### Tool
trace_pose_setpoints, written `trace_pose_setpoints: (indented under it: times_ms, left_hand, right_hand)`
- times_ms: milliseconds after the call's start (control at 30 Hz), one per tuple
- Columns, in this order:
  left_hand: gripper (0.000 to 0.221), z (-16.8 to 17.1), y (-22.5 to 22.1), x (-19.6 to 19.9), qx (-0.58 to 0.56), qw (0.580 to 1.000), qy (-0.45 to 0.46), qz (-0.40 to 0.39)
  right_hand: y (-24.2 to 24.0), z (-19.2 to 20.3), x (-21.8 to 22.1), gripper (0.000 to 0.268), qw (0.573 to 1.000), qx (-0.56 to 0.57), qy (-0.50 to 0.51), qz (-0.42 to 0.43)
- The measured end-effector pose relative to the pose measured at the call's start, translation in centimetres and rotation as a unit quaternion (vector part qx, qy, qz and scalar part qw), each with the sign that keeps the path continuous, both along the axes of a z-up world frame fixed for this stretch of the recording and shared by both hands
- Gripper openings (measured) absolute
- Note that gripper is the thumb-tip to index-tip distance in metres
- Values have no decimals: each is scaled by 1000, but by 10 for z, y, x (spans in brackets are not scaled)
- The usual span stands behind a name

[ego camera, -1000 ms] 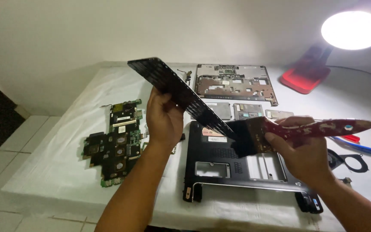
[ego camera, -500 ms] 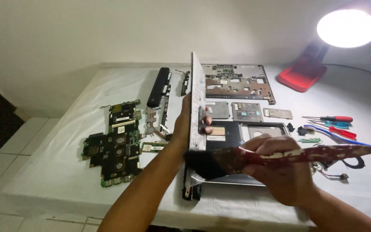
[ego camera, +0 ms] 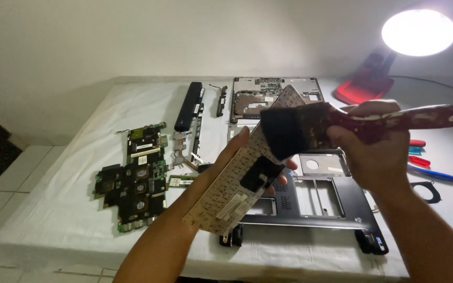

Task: Cleaning and polishing various disassembled laptop components, including the motherboard, keyboard, and casing, using a toothbrush and a paintbrush.

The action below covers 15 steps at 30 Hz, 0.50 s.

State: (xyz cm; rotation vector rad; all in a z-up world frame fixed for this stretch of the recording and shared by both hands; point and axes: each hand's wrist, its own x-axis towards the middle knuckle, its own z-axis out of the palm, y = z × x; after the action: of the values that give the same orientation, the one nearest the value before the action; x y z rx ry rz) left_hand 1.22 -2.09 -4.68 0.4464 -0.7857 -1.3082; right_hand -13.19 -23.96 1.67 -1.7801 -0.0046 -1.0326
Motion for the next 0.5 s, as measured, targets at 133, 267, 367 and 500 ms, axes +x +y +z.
trace_pose_setpoints:
  times_ms: [133,267,367,500]
  left_hand:
    - [79,10,2,-1,28,999,-17,40]
    - [81,8,2,-1,2,1000,-18,15]
    - [82,-9,-12,19,-38,999,26,-27]
    - [90,-33,-22,39,-62,994,72,-62]
  right_hand:
    - [-19,14,0,42,990,-84,-91,-65]
    - [-19,5,3,18,892,-379,-229,-86]
    - [6,-22,-4,20,903,-352,-245,24]
    - [31,-17,-19,26,903,-329,-251,118]
